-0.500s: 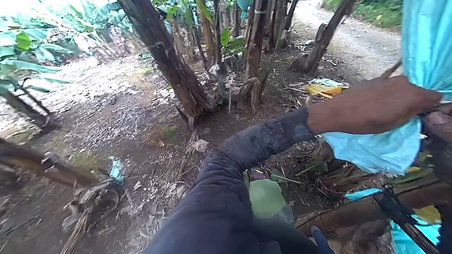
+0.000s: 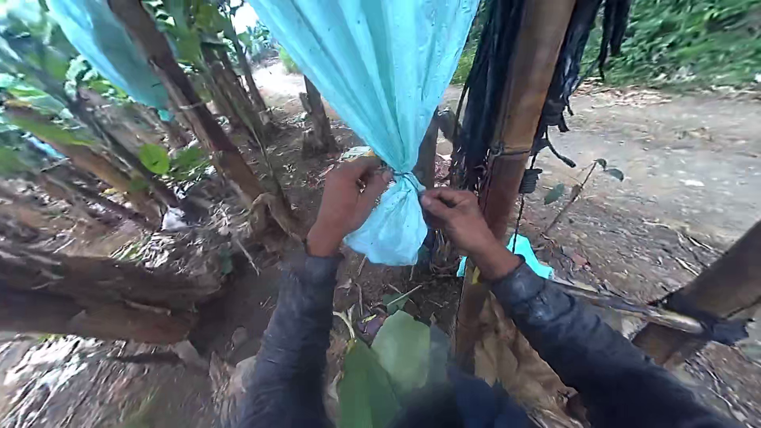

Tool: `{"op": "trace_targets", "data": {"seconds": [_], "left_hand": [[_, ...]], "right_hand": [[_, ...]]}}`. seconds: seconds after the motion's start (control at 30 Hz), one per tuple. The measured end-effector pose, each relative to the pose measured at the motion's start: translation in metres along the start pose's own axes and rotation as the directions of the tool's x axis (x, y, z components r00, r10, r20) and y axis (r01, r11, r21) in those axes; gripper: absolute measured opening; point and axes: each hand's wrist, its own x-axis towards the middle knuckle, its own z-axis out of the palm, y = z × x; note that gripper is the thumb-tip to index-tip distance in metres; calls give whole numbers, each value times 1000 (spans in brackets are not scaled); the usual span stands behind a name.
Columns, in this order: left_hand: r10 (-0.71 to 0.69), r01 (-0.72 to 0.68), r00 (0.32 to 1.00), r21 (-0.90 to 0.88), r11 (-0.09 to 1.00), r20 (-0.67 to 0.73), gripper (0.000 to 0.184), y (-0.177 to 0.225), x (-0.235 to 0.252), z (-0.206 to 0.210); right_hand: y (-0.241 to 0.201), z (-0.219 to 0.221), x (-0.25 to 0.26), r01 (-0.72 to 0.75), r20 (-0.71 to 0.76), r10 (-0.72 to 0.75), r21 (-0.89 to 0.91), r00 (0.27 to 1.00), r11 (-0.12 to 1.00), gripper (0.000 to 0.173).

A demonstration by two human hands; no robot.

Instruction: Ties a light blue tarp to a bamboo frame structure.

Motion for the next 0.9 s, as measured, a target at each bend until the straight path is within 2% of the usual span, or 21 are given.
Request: {"op": "trace_targets", "data": {"seconds": [0.07,0.1,0.17,0.23,0.33,0.4,0.43,0.47,0.5,0.53,0.57,0.6,0.63,0.7,0.77,0.8,0.83,0.9], "left_hand": [[-98,114,993,-287,951,68,38,-5,-3,23],[-158,182,983,-351,918,95,36,-5,-14,36],[-286,305,952,-277,911,109,37,-15,-36,59],[-347,349,937,-117,930,40,41,-36,-37,77],[-365,360,931,-132,924,-18,57,-74,-52,101],[-348,355,934,-86,931,85,56,-97,-87,127],[-345,361,908,-24,932,236,56,-105,-111,141],[-340,363,824,40,931,453,55,-105,-131,152],[-305,336,678,86,938,669,51,-101,-144,163],[-229,292,515,82,953,826,41,-90,-151,175],[-128,263,388,24,965,913,37,-69,-148,186],[-18,264,342,-78,961,939,37,-39,-137,193],[114,271,376,-227,936,919,37,-7,-121,197],[354,178,545,-517,837,760,37,58,-72,203],[476,56,694,-699,712,540,38,115,-12,220],[494,1,744,-741,671,449,40,140,19,234],[484,-42,789,-753,657,378,42,157,50,252],[430,-116,872,-754,647,235,42,164,114,308]], "right_hand": [[16,14,-9,-71,-4,71,69,997,995,20],[23,24,-16,-83,-35,87,87,996,993,22],[35,40,-33,-72,-164,84,78,983,994,26],[45,36,-49,-73,-232,91,84,968,994,32],[51,0,-92,-128,-229,138,58,964,990,45],[46,-37,-131,-150,-274,134,-41,952,988,48],[41,-57,-151,-149,-326,104,-117,939,982,47],[32,-78,-172,-148,-401,51,-215,915,965,44],[23,-97,-193,-153,-489,-21,-314,872,937,41],[15,-117,-212,-175,-573,-91,-393,815,903,37],[8,-136,-228,-199,-641,-161,-451,750,870,34],[3,-157,-241,-228,-694,-223,-495,685,839,33],[0,-178,-251,-267,-735,-265,-519,624,812,33],[-7,-218,-263,-376,-795,-253,-507,551,776,39],[-14,-250,-277,-416,-809,-197,-473,554,777,40],[-15,-260,-285,-390,-781,-182,-481,598,785,36],[-13,-268,-293,-359,-720,-153,-505,677,785,33],[-11,-274,-306,-333,-531,-22,-563,847,756,29]]}}
